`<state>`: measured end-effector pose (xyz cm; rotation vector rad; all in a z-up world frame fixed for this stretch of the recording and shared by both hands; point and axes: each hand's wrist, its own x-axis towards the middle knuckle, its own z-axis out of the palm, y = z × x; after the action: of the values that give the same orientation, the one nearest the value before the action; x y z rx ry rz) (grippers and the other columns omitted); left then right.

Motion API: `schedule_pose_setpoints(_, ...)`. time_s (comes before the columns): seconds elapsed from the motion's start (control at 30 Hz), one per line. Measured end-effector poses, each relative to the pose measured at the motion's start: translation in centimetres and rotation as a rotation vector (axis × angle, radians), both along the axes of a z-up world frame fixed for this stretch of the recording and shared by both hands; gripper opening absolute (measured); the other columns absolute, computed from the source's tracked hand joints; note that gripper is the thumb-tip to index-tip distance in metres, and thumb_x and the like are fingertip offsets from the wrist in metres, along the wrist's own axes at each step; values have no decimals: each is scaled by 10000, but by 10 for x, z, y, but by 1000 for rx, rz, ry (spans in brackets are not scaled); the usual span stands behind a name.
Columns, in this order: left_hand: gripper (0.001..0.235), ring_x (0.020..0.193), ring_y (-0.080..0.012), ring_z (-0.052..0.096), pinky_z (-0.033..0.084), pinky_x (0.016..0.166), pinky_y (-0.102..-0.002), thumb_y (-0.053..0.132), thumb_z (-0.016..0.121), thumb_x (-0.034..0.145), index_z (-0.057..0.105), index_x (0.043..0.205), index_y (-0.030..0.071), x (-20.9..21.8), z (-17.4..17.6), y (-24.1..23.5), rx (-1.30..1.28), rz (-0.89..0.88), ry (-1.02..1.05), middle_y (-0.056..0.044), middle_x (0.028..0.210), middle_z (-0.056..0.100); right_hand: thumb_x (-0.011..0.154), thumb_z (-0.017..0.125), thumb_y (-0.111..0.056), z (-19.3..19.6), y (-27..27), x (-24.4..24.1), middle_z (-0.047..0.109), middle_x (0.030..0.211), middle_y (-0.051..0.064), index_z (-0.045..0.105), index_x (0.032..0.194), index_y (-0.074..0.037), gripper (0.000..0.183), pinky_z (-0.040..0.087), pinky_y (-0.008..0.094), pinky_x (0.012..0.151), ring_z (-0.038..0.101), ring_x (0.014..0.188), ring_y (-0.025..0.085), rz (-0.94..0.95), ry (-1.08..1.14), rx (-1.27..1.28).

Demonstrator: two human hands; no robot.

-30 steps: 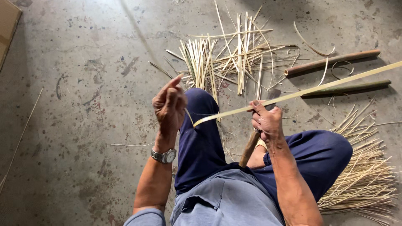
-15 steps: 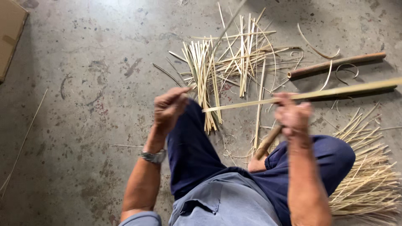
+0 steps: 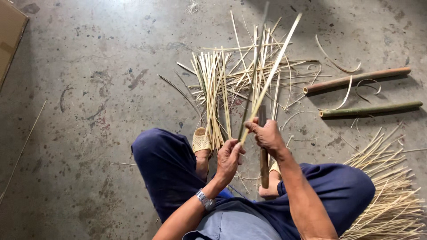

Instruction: The person sits on a low stool and uses a knife to split bamboo strips into thinner strands. They repeatedly pick up bamboo pieces, split them with the knife, and place the resulting strands into a pile on the floor.

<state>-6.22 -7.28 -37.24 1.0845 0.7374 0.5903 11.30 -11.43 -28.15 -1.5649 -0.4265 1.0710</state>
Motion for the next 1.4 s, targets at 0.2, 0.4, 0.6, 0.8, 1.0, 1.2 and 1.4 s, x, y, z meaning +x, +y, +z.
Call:
schedule_pose_setpoints(0.2,234,687,-124,620,503,597,-282,181,667,984,693,1135,5,38,-90,75,389,270,250,-77,845,705,992,708,-289,-17,-26,33,549,648,-14,751,1051,25,321,266,215,379,397,429,20,126,-17,-146)
schedule_pose_setpoints(0.4,268,787,-195,678,541,720,-343,203,638,997,667,1153,-13,40,-171,142,452,495,446,-103,899,730,940,662,-222,-56,-82,63,663,735,26,676,1128,17,305,255,219,342,374,409,19,-113,197,-170)
schedule_pose_setpoints(0.6,306,768,-235,699,549,717,-369,235,635,988,653,1157,-19,37,-202,173,415,617,640,-138,889,738,1014,667,-236,-111,-89,74,534,703,54,652,1163,102,369,274,234,337,368,417,39,-48,253,-181)
schedule_pose_setpoints(0.8,228,783,-283,705,544,715,-423,236,604,996,675,1077,34,16,-223,206,447,699,833,-143,901,741,933,654,-192,-127,-85,71,660,756,71,641,1245,29,383,262,241,319,380,394,42,-42,240,-270)
schedule_pose_setpoints(1.0,207,798,-334,688,526,726,-455,234,619,982,661,1073,53,-28,-231,257,533,808,978,-165,885,721,933,659,-172,-139,-81,68,682,775,83,632,1262,40,392,271,233,330,403,395,44,-43,261,-299)
schedule_pose_setpoints(1.2,451,917,-367,652,485,778,-519,300,701,828,638,1181,26,-45,-228,252,767,903,1365,-199,1027,685,928,662,-189,-155,-81,64,695,766,78,643,1251,41,397,278,242,344,414,400,60,8,241,-387)
schedule_pose_setpoints(1.4,376,1064,-383,612,502,888,-486,345,674,971,586,1218,76,7,-256,264,612,301,1073,-197,1167,627,914,676,-207,-166,-82,59,724,771,65,703,1215,44,393,429,248,507,566,587,90,123,37,-455)
